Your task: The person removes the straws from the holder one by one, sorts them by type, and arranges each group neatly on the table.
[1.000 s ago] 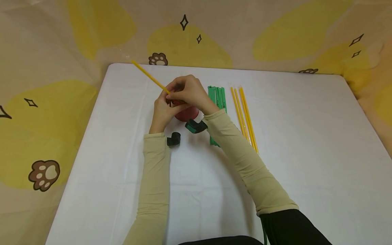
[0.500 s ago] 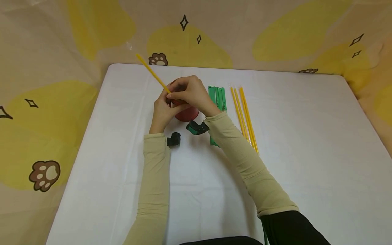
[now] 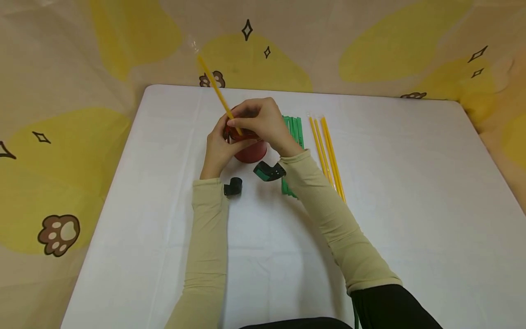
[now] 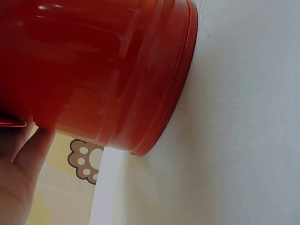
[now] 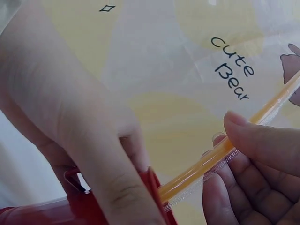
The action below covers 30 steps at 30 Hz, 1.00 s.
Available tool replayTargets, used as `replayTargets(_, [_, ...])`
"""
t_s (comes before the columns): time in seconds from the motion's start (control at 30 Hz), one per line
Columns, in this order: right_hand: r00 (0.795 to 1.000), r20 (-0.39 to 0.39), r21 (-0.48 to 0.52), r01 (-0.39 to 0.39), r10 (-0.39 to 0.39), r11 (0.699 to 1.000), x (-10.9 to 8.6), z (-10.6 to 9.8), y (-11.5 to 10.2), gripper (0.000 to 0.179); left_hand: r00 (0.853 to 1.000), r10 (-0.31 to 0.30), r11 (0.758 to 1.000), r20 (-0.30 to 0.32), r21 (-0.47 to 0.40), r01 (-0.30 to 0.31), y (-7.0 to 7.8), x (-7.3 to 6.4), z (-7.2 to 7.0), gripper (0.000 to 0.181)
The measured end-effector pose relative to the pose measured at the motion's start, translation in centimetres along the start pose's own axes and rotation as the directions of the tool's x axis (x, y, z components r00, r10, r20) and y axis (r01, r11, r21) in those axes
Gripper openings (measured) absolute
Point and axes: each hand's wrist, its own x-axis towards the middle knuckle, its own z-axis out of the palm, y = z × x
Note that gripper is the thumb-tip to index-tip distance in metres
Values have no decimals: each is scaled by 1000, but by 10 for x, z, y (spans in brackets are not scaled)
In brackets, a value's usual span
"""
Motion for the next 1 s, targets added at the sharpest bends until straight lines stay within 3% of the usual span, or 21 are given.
replayTargets(0.4, [997,-76,115,26,-17,993,-7,-9,-8,13,999,-32,999,14,2,32,2,1,0,78])
replayTargets(0.7, [992,-128,126,18,-2,992,-14,-16,-17,10,1000,-3,1000,16,-13,3,0,1,1,76])
replayTargets(1.0, [979,-195,206,101,-60,973,-20,-21,-27,9,1000,2,1000,16,-29,-2,-1,1,1,78])
